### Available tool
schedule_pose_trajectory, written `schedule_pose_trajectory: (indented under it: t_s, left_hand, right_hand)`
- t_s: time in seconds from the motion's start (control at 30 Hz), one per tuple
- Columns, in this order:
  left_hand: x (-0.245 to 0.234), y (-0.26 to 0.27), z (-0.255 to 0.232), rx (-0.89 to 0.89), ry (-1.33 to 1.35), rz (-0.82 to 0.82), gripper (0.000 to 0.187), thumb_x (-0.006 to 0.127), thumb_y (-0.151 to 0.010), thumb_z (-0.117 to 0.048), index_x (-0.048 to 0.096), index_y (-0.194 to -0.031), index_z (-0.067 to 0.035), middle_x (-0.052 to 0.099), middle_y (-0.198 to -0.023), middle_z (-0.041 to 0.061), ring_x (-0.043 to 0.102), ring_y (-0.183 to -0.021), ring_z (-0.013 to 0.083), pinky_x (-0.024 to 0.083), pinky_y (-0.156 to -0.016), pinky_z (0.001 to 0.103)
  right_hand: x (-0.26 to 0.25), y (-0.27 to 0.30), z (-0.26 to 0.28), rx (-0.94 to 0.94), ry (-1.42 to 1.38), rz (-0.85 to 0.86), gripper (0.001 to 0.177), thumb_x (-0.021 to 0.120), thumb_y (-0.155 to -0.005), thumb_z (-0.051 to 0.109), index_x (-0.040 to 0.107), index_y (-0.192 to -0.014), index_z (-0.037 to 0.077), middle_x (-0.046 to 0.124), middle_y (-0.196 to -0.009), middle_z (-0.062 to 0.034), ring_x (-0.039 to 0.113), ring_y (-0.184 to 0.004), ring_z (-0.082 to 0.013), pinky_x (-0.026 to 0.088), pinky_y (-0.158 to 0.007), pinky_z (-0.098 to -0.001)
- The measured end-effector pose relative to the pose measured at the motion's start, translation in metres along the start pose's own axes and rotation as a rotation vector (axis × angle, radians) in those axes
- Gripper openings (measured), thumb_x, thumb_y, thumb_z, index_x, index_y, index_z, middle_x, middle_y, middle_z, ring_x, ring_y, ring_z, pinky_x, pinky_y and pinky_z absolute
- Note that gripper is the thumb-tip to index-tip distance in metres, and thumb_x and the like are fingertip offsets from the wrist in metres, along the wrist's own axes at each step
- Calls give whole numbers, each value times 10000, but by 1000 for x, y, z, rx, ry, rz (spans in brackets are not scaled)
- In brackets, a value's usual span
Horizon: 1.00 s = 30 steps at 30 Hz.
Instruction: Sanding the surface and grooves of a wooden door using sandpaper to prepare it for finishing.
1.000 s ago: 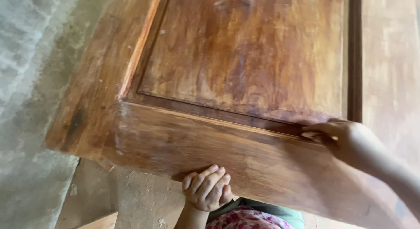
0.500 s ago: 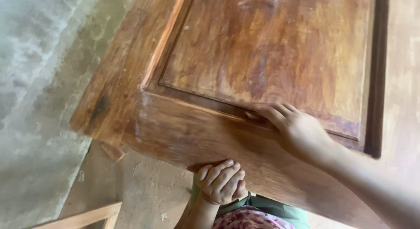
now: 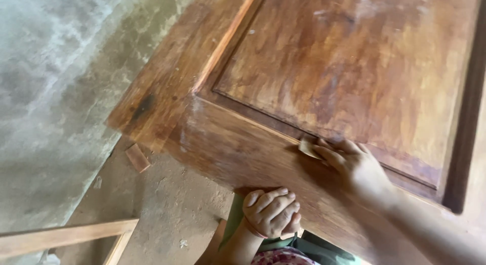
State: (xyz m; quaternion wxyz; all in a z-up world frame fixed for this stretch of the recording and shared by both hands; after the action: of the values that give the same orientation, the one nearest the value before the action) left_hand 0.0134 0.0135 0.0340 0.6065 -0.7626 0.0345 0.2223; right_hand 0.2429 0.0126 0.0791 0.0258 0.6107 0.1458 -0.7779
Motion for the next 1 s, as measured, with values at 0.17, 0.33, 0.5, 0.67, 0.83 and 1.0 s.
schedule_pose_trajectory:
  t_s: [0.17,0.33,0.5,0.67,0.83,1.0]
  left_hand:
    - [0,4,-1,-31,25,34,249,557,-1006,-302,709,-883,-148,763,-951,-9,741,-948,131,475,-818,318]
    - [-2,-3,0,-11,-31,-1,280,532,-995,-312,685,-826,-149,753,-929,-14,736,-919,125,466,-791,323]
    - [-7,-10,0,-36,-23,-14,261,568,-995,-271,699,-805,-147,739,-901,-23,718,-875,123,456,-796,315]
    - [-6,-7,2,-19,-21,2,250,577,-981,-295,671,-788,-167,750,-925,-30,736,-925,124,475,-848,327]
    - [-2,8,0,-7,-61,-14,240,595,-930,-360,701,-792,-195,762,-920,-37,734,-926,111,471,-848,319]
    - [2,19,3,-14,-51,14,177,673,-1009,-334,722,-869,-238,763,-970,-85,741,-971,73,455,-849,291]
  right_hand:
    - [24,-86,41,-138,18,-43,526,606,-858,66,590,-1384,62,635,-1361,-140,599,-1248,-282,508,-931,-473]
    - [68,-183,80,-187,103,-46,420,557,-923,63,618,-1337,99,636,-1378,-131,571,-1276,-261,485,-996,-469]
    - [86,-240,108,-71,123,299,543,500,-941,53,455,-1483,63,649,-1278,-114,549,-1226,-250,421,-1065,-443]
    - [59,-202,95,-108,178,277,707,516,-893,37,358,-1577,121,642,-1287,-125,589,-1117,-263,429,-1020,-442]
    - [51,-143,58,-158,275,205,499,604,-891,177,561,-1388,170,694,-1163,-90,639,-1154,-281,443,-1078,-471]
    - [46,-126,55,-171,149,100,458,610,-889,186,591,-1345,150,676,-1237,-107,645,-1137,-281,458,-1021,-455]
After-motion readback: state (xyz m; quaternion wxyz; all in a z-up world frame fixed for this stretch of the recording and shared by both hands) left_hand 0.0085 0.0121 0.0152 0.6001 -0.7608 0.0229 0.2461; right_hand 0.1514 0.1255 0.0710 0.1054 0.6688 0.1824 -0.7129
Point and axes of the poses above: each hand's wrist, its own y-axis away from the middle knuckle, its own x-axis out of the palm, z = x × y, the point moved 4 cm from there along -y, towards the middle knuckle
